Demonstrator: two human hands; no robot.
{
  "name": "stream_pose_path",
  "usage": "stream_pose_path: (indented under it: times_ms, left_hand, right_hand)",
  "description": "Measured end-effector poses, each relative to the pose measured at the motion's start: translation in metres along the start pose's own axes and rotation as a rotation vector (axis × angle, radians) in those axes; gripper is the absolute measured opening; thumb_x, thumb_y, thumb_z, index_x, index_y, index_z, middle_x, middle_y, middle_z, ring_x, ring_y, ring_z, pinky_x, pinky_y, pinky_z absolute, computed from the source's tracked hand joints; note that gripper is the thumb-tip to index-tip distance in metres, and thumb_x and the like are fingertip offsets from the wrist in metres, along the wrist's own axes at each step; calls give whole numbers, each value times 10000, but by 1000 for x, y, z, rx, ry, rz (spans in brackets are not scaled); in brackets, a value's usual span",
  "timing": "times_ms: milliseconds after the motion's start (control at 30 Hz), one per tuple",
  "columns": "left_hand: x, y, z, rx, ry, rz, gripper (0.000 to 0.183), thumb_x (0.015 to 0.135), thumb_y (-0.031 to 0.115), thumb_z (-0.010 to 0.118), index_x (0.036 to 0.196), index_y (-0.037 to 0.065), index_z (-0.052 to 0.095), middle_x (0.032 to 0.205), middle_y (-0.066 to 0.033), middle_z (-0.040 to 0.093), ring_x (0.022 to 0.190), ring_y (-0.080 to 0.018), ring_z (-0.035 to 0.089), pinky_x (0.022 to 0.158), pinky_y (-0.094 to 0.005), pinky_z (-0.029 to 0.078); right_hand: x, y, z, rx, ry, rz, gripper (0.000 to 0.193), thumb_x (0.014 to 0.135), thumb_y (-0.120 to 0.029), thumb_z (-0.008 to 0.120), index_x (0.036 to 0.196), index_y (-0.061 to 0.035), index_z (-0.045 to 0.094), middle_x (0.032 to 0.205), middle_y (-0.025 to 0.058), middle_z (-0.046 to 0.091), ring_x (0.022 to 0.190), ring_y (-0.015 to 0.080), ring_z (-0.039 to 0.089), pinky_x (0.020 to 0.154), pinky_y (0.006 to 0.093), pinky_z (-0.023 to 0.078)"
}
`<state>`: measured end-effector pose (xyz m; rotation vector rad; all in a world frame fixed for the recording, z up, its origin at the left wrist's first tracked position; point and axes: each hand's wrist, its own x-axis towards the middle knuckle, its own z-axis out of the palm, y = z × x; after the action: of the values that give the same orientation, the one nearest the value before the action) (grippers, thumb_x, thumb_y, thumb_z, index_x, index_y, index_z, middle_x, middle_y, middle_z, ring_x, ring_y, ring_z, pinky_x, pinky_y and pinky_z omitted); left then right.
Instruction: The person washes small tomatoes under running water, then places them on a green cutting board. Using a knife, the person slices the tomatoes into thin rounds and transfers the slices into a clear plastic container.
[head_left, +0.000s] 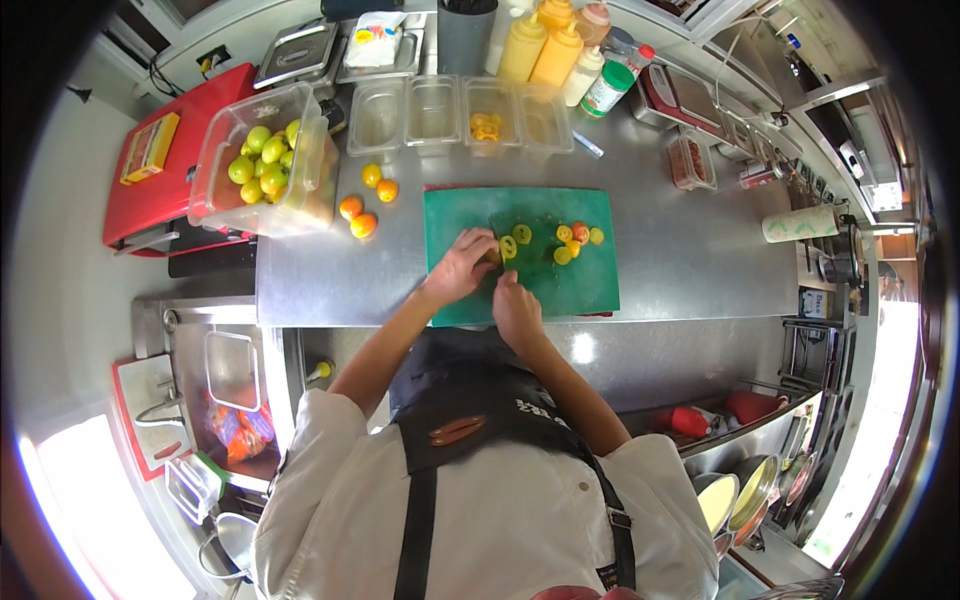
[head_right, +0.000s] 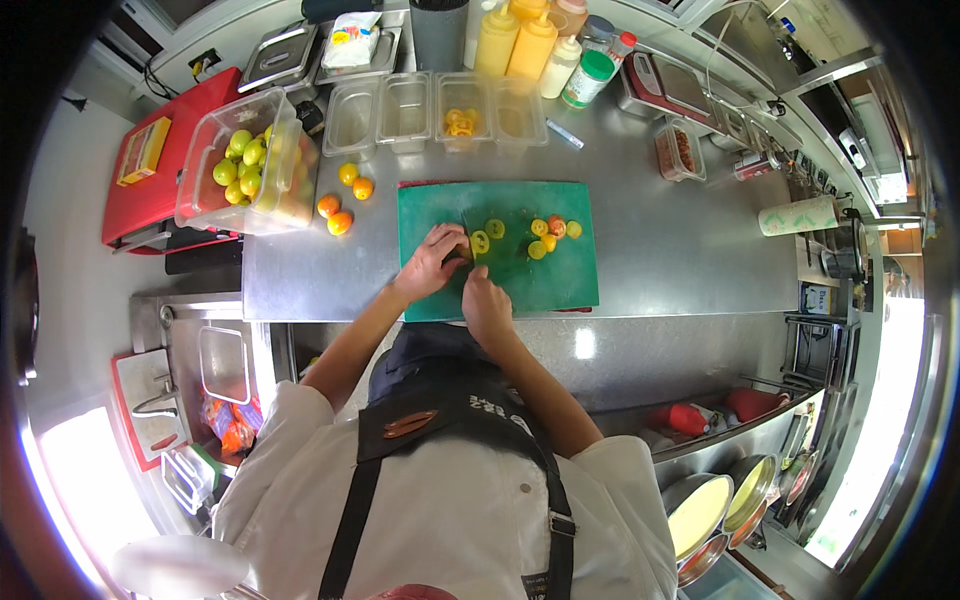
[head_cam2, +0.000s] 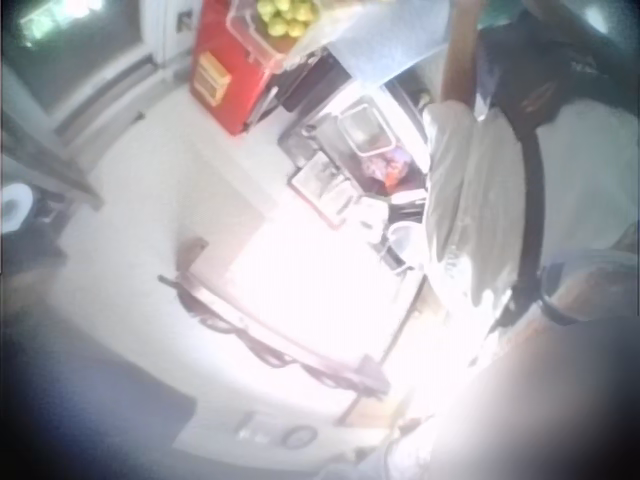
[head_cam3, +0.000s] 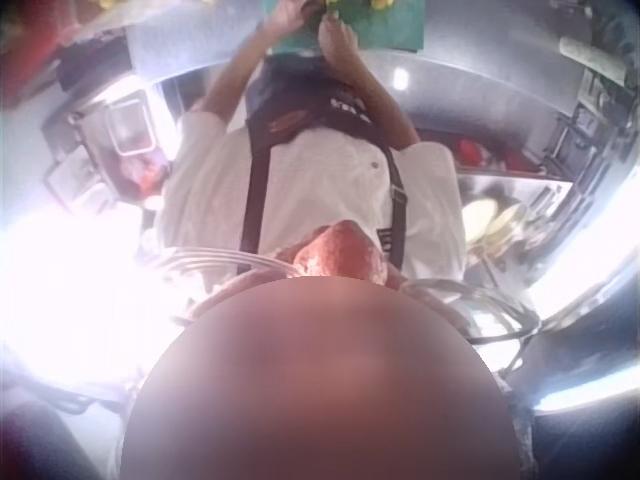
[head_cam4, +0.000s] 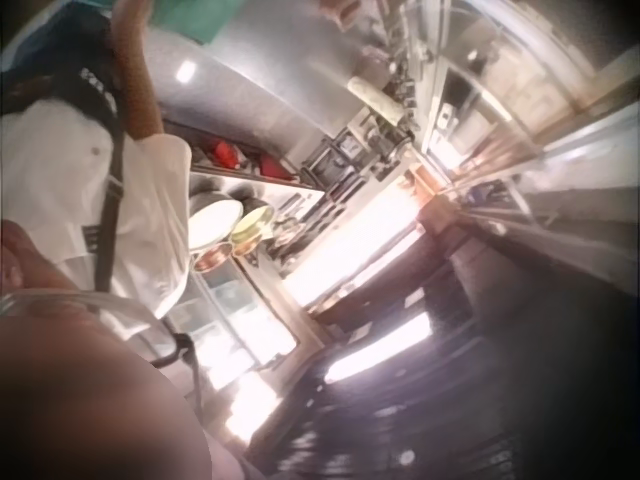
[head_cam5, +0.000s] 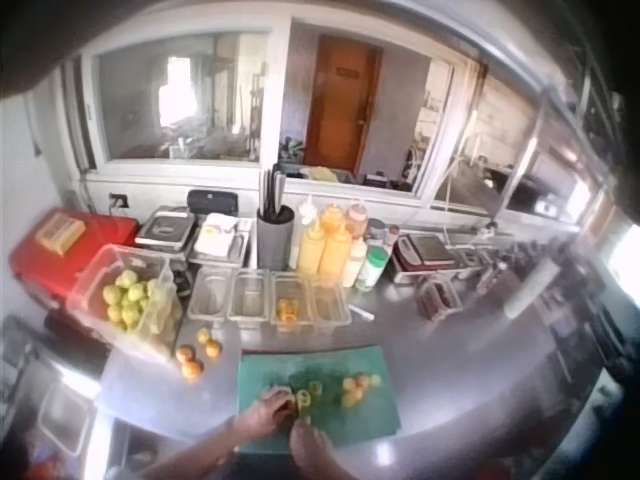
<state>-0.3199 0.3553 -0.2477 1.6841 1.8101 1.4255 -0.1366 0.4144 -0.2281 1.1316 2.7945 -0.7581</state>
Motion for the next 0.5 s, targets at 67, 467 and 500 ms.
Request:
stream_pose_path:
  times_ms: [67, 467, 500]
  left_hand:
    - [2, 1, 1, -6, 29, 4, 409, 791, -87, 783, 1146, 45, 629, 1219, -148, 624, 1142, -401, 610, 990, -471, 511]
    - [6, 15, -1, 143, 4, 17, 277, 814, 5, 782, 1070, 50, 687, 1107, -145, 599, 1045, -377, 611, 895, -458, 544]
    - [6, 19, -1, 134, 17, 5, 250, 820, 8, 779, 1052, 51, 694, 1091, -140, 599, 1041, -367, 611, 884, -454, 547]
  right_hand:
    - [-2, 4, 1, 24, -21, 28, 242, 1114, -232, 463, 1068, 0, 511, 804, 289, 730, 804, 498, 744, 730, 613, 594]
    - [-31, 54, -84, -146, 156, -84, 168, 1019, -247, 672, 1033, -82, 645, 866, 174, 723, 734, 440, 723, 640, 561, 562]
    - [-28, 55, -90, -168, 202, -105, 166, 1001, -232, 685, 1074, -84, 662, 893, 165, 712, 763, 421, 726, 662, 547, 566]
